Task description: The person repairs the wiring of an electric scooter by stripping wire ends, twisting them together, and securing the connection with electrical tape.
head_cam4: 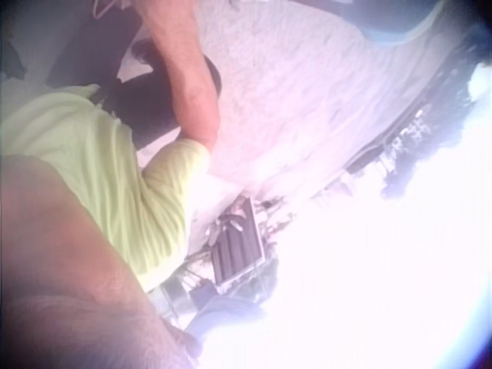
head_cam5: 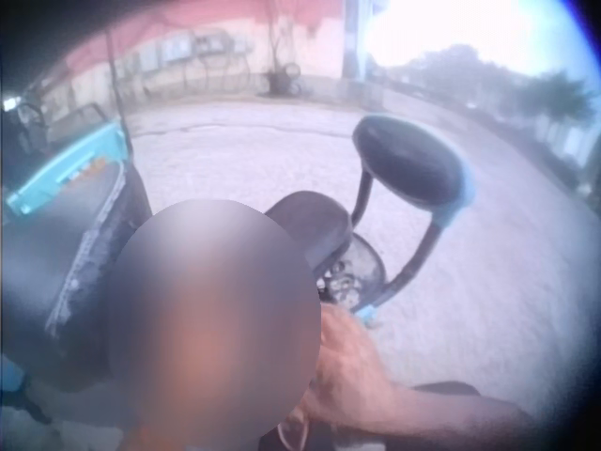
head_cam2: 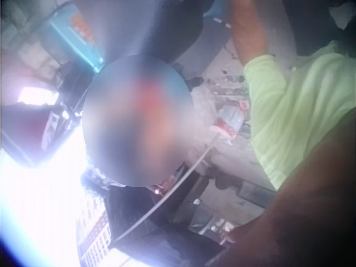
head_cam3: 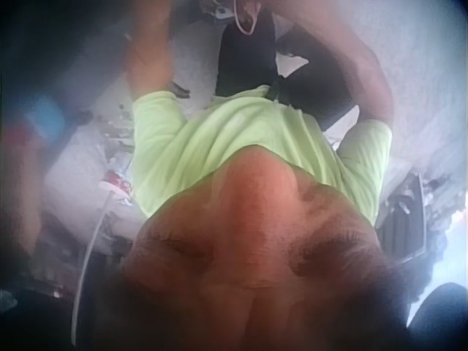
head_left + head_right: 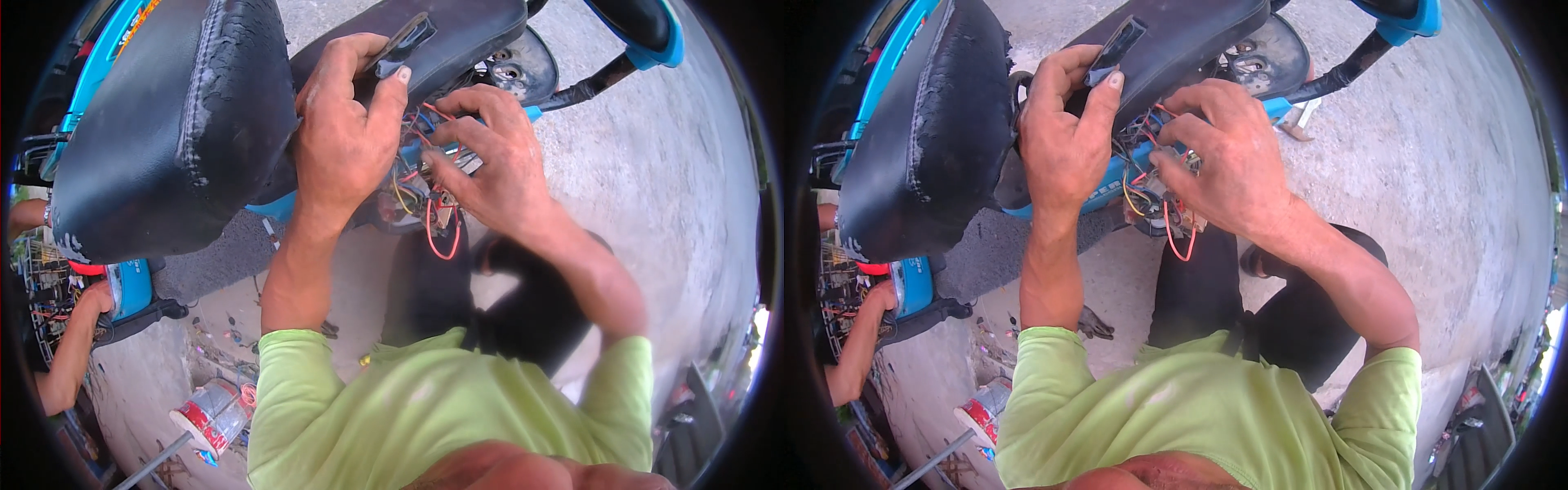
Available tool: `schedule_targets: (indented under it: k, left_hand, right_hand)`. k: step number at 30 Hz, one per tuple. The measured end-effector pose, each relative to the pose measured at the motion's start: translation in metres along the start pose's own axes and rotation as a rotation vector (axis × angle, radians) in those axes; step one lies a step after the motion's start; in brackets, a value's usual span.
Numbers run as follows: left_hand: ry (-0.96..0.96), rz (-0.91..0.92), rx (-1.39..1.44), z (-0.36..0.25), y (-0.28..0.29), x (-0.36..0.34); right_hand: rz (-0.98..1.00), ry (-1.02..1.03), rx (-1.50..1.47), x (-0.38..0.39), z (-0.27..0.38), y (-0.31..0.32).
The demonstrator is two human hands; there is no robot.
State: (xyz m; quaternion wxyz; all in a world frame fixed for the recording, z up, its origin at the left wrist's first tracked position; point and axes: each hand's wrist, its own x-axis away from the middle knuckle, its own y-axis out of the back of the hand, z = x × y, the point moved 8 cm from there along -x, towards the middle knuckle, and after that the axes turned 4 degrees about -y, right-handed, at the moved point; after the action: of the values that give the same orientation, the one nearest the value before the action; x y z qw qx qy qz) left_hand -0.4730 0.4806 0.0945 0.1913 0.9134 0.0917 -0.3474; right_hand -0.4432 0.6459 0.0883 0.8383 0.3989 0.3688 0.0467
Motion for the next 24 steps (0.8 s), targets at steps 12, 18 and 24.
schedule_targets:
  k: [12,18,24]
  left_hand:
    - [0.134,-0.125,0.095,0.011,0.005,0.008]
    - [0.193,-0.085,0.149,0.006,0.001,0.008]
    - [0.228,-0.114,0.121,0.007,-0.004,0.009]
  right_hand:
    - [0.082,0.017,-0.188,-0.022,-0.031,-0.007]
    - [0.196,0.027,-0.263,-0.029,-0.046,-0.004]
    - [0.117,0.068,-0.335,-0.015,-0.047,0.005]
